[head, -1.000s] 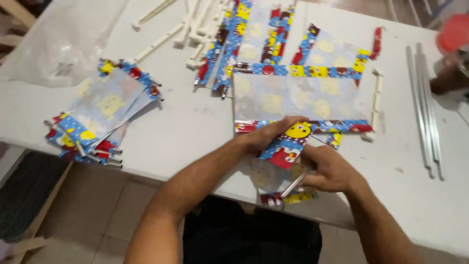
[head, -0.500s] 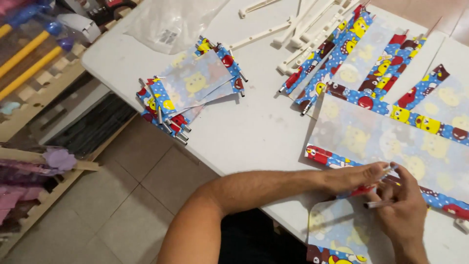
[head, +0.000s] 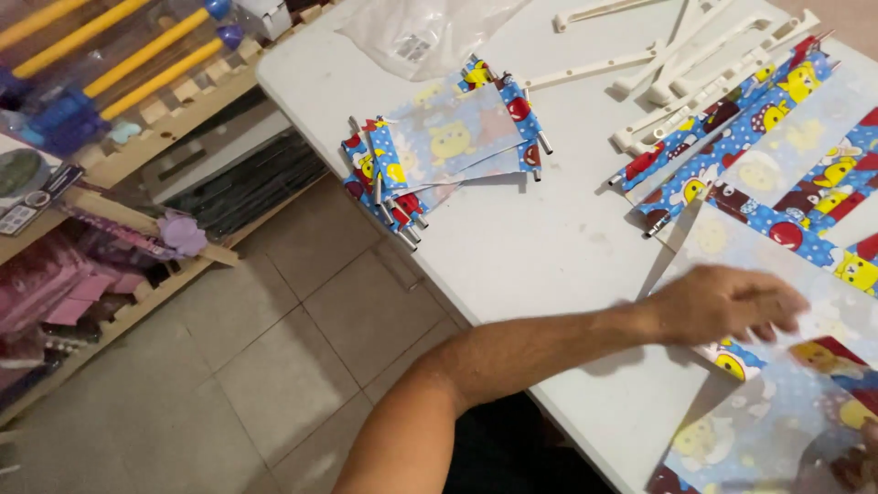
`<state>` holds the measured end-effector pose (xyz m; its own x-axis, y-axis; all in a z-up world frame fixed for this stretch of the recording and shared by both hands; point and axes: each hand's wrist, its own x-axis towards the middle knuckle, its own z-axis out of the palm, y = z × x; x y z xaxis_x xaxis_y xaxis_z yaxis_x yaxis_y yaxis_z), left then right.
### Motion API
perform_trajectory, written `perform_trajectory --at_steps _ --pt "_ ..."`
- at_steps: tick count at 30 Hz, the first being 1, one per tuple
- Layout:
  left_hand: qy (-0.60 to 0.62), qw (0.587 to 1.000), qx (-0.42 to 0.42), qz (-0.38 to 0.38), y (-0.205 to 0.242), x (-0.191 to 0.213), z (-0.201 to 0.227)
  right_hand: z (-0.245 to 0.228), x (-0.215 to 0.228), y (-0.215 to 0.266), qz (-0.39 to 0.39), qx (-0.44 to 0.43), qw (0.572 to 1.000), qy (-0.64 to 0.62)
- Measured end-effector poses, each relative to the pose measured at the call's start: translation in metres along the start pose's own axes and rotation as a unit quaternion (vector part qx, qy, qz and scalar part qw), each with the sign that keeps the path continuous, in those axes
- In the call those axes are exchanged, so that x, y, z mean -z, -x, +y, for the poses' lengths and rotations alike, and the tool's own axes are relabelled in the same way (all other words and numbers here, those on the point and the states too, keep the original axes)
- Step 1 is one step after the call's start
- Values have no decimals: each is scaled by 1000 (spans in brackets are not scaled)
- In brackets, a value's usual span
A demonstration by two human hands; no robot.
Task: Assembling multiple levels of a toy shelf by inserting metal rods into fabric sleeves and attaching plastic side frames.
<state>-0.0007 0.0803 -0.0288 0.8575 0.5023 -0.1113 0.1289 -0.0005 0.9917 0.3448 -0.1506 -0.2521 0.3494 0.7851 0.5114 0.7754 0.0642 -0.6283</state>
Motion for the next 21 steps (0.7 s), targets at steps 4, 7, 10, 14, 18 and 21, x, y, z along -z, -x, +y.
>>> perform_trajectory --at_steps 4,7,10,14,18,21 --pt "99 936 -175 288 23 77 4 -126 -19 -31 18 108 993 -52" --pt "-100 893 -165 406 61 175 -16 -257 9 -30 -6 18 998 52" --pt "-425 797 31 428 137 267 -11 -187 20 -53 -47 -219 949 222" --pt "-548 625 441 337 207 315 -8 -200 18 -52 -18 -139 963 229" --pt "-557 619 407 375 214 330 -42 -232 25 -74 -123 -165 944 259" --pt "-588 590 386 396 209 333 -53 -252 21 -74 -83 -174 963 190"
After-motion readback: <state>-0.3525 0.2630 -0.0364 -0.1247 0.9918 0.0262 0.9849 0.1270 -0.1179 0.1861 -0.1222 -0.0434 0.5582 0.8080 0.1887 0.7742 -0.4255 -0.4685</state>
